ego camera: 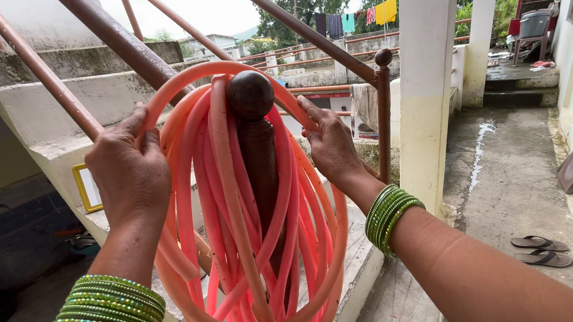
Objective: The person coils a long pink hose around a wooden banister on a balcony by hand, gathering the hose from the floor and looping it repeatedly over the banister post.
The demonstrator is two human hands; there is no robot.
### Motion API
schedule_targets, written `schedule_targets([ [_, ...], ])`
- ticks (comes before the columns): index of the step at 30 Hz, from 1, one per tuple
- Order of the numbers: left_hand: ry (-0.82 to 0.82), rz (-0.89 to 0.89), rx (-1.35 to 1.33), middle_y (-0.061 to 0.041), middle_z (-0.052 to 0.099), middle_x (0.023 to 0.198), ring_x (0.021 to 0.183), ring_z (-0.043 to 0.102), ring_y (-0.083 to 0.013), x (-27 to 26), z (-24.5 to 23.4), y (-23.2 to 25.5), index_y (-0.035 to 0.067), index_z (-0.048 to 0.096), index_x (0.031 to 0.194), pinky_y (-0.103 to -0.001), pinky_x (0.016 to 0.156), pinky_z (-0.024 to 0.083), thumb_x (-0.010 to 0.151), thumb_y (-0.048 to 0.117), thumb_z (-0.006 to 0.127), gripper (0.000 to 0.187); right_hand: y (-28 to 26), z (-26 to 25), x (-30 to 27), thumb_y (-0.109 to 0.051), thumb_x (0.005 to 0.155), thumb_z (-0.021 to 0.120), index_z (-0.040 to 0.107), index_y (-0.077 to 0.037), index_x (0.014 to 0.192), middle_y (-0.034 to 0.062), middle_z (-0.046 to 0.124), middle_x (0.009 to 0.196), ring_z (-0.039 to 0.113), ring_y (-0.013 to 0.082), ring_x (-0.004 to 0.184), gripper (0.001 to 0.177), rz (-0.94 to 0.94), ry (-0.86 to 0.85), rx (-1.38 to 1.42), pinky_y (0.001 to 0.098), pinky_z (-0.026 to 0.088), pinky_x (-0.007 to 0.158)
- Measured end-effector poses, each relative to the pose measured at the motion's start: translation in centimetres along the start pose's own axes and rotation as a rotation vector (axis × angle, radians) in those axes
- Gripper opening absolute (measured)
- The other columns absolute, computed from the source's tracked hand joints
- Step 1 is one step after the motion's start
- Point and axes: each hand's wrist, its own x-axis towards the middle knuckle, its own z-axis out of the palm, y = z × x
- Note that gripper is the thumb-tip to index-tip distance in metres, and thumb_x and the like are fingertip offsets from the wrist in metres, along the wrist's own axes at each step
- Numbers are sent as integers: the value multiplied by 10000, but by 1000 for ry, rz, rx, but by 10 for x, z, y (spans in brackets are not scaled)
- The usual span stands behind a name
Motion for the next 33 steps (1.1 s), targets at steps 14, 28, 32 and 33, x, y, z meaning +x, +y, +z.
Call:
schedule_targets([
  [14,-28,-24,103,-232,707,948,814,713,-337,-23,12,-11,60,720,1286,-451,771,548,954,51,695,333,7,22,-14,23,973,504,453,-220,1514,151,582,1451,649,265,1239,596,131,-110,-11,372,494,1091],
  [28,-45,-129,302,-174,642,1232,1041,670,-357,-57,17,-10,104,384,1567,-494,843,538,974,190,660,661,25,15,-42,-10,901,603,275,57,1547,286,383,1554,376,380,1461,728,117,-124,-70,443,296,1216],
  [32,-55,-197,174,-216,582,1357,1123,675,-346,-64,12,-4,62,255,1605,-476,897,555,991,206,660,750,11,1,-43,-51,848,678,423,7,1462,217,507,1484,481,338,1401,667,132,-147,-61,432,376,1175],
  [33,-56,-198,175,-216,582,1357,1123,675,-346,-65,11,-2,62,255,1605,-476,897,555,991,206,660,750,7,-1,-43,-73,835,700,461,-17,1436,187,552,1452,530,316,1365,650,157,-159,-64,427,411,1156],
])
